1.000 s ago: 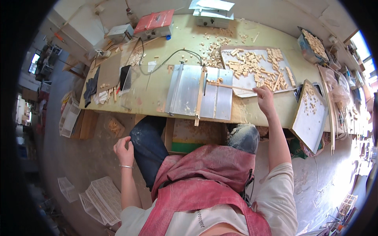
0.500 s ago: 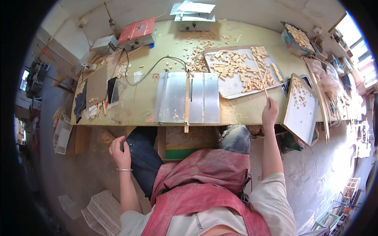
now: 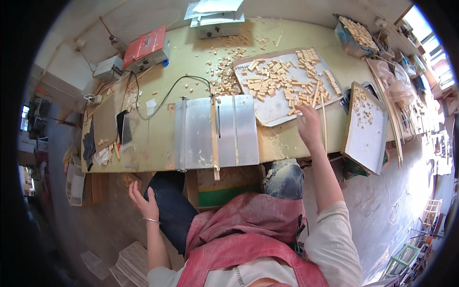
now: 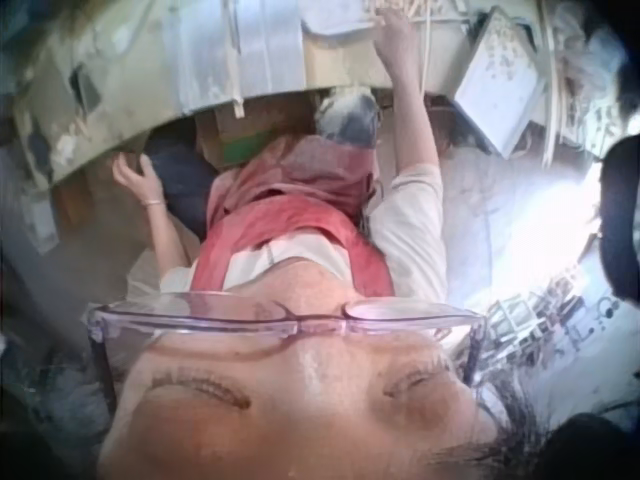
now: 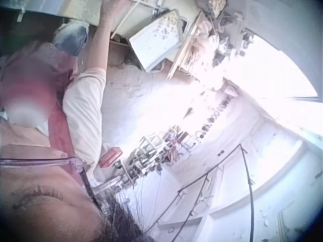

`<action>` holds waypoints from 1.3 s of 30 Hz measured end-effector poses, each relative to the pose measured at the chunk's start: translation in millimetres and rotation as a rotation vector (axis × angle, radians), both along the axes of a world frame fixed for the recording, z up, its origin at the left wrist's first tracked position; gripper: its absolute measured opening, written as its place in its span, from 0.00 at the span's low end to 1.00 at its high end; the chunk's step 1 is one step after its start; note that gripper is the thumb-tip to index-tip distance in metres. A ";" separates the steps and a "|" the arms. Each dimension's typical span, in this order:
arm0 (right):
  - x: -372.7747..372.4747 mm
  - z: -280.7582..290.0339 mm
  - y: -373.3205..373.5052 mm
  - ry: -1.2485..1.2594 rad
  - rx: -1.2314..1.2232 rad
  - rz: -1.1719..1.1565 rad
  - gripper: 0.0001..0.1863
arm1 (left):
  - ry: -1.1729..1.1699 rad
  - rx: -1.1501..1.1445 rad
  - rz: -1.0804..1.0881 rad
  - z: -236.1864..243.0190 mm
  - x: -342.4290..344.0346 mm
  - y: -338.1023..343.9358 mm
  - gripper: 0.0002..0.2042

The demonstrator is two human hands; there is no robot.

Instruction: The person sits on the floor and uses a table saw to cut small wooden pieces. They repeatedly pick up pieces, feed them through the saw, and place the cut pieces onto a tray.

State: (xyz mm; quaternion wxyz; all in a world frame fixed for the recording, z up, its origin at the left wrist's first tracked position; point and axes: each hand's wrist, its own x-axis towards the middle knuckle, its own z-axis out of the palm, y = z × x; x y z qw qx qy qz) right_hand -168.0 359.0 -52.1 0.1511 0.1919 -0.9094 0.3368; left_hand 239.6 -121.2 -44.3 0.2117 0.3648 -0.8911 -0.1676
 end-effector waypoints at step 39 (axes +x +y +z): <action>-80.3 -26.3 -109.6 -0.313 0.230 0.157 0.26 | -0.036 0.043 -0.045 7.9 -18.9 0.7 0.24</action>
